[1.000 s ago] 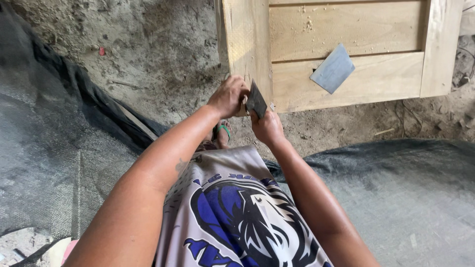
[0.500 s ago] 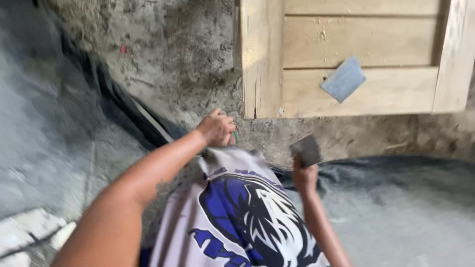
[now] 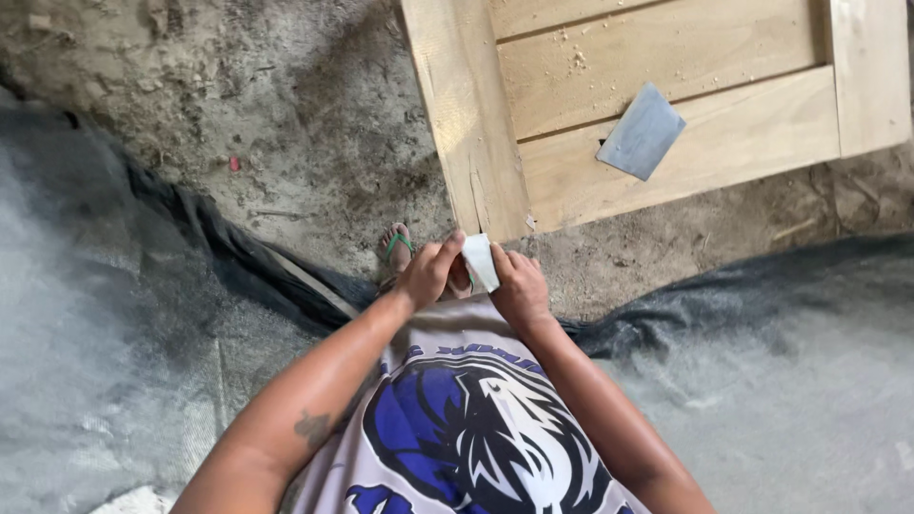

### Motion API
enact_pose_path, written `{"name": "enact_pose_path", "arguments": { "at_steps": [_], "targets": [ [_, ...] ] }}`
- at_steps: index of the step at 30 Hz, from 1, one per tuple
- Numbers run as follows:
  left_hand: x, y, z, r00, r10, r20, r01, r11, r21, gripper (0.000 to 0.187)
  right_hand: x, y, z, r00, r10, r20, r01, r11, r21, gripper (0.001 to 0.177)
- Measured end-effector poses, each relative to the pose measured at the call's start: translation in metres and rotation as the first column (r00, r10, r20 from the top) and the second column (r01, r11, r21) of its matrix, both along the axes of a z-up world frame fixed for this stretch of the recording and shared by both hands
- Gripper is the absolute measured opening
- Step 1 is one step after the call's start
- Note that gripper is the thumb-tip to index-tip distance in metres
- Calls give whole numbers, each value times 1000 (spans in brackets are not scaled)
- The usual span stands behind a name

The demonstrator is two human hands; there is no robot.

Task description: The person uses a small metal scraper and various pieces of sandpaper to smooth the surface, grooves, and edges of a wooden door frame.

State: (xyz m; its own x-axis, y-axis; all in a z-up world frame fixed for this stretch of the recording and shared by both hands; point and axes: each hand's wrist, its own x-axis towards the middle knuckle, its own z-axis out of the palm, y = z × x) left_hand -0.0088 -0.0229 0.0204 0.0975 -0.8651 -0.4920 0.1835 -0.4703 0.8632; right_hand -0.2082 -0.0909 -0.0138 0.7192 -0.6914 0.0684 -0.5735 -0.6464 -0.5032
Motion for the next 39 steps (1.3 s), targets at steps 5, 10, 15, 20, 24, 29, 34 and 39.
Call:
{"name": "enact_pose_path", "arguments": {
  "at_steps": [5, 10, 15, 20, 24, 29, 34, 39],
  "targets": [
    [-4, -5, 10, 943, -153, 295, 136, 988, 78, 52, 8, 7, -18, 999, 31, -45, -32, 999, -41, 61],
    [-6, -18, 2, 721, -204, 662, 213, 975, 68, 54, 15, 14, -21, 1000, -9, -30, 7, 998, -59, 64],
    [-1, -27, -3, 654, -182, 734, 253, 967, 14, 55, 19, 14, -27, 999, -36, -27, 35, 999, -41, 66],
    [9, -41, 9, 617, -241, 749, 294, 954, 65, 54, 32, 9, -28, 997, -71, 42, 75, 992, -102, 63],
    [17, -51, 14, 593, -326, 736, 319, 934, 157, 53, 42, 5, -29, 996, -86, 29, 89, 990, -106, 60],
    [34, -67, 14, 526, -395, 753, 452, 880, 146, 52, 56, 6, -24, 991, -133, 23, 134, 987, -92, 59],
    [54, -85, 17, 439, -431, 788, 484, 853, 196, 50, 81, -5, -17, 977, -211, 25, 213, 974, -75, 39],
    [67, -94, 10, 369, -424, 827, 553, 815, 171, 50, 95, -13, -12, 962, -271, 16, 272, 960, -71, 22]
  ]
}}
